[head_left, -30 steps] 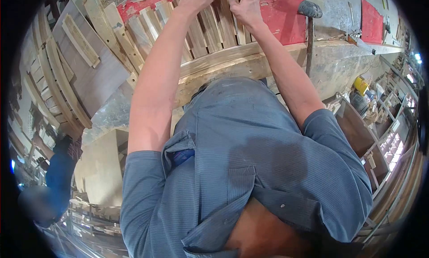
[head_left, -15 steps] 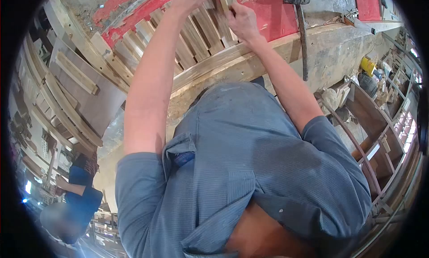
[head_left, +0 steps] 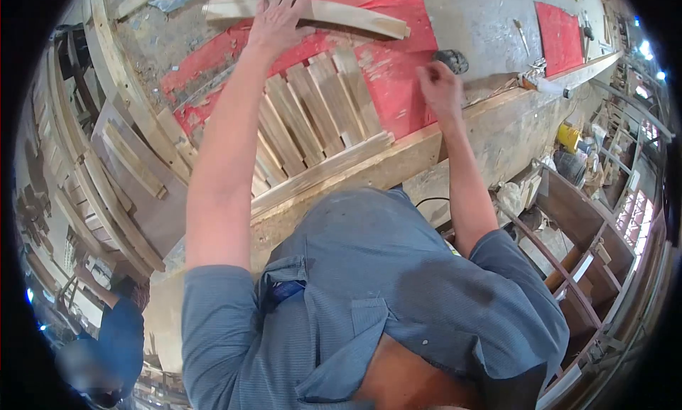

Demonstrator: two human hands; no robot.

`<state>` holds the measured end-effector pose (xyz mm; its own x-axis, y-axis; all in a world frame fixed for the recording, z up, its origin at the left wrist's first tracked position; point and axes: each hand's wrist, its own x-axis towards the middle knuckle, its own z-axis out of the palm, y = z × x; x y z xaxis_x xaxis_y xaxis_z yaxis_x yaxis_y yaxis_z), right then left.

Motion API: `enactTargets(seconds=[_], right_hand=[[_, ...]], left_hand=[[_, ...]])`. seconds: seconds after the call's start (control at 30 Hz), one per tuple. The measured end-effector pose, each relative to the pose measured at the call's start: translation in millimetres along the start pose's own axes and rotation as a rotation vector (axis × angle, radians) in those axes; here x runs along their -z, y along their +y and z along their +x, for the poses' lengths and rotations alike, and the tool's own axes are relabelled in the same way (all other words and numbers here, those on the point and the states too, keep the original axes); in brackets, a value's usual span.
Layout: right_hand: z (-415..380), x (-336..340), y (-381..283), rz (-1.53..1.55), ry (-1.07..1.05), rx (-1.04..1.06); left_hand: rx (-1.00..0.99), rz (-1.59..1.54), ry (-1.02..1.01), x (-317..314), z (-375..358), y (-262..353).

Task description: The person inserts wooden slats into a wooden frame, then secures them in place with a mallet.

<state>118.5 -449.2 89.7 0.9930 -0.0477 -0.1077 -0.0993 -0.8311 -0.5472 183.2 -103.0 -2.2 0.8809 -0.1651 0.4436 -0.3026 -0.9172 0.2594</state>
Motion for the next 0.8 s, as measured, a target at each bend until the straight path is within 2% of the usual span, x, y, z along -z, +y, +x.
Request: enactTargets(seconds=[0.07,0.13,0.2,0.23,0.27,0.33,0.37,0.43,0.47,0.5,0.53,0.57,0.63,0.67,0.73,0.8], right_hand=[[9,18,47,-0.111,0.079,0.05],[5,30,73,-0.328,0.147,0.049],[6,33,69,-0.244,0.134,0.062],[-2,34,66,-0.164,0.131,0.058],[-10,34,64,-0.156,0.128,0.028],[-9,27,60,-0.259,0.14,0.149],[-11,20,72,-0.321,0.103,0.112],[-17,11,84,-0.4,0.105,0.148],[-18,9,90,-0.493,0.095,0.186],[-20,9,97,-0.494,0.101,0.184],[-22,10,104,-0.413,0.104,0.211],[-22,10,109,-0.333,0.107,0.239],[-24,5,121,-0.252,0.143,0.178],[-24,5,123,-0.171,0.171,0.109],[-23,3,127,-0.208,0.121,0.061],[-24,4,127,-0.244,0.07,0.013]], left_hand=[[-0.042,-0.067,-0.368,-5,9,-17],[-0.106,-0.089,-0.35,1,9,-19],[0.116,-0.312,-0.534,34,-2,-12],[0.222,-0.425,-0.466,52,-16,-12],[0.209,-0.425,-0.493,74,-22,-10],[0.464,-0.41,-0.995,118,-30,-14],[0.461,-0.4,-1.002,112,-51,-28],[0.163,-0.427,-0.729,82,-88,-63],[0.154,-0.42,-0.722,89,-82,-61],[0.262,-0.341,-0.74,93,-77,-55],[0.373,-0.262,-0.757,95,-76,-47],[0.373,-0.265,-0.752,92,-79,-38],[0.249,-0.18,-0.445,83,-86,-22],[0.245,-0.181,-0.443,76,-89,-20],[0.132,-0.101,-0.293,65,-96,-12],[0.138,-0.071,-0.332,63,-95,-10]])
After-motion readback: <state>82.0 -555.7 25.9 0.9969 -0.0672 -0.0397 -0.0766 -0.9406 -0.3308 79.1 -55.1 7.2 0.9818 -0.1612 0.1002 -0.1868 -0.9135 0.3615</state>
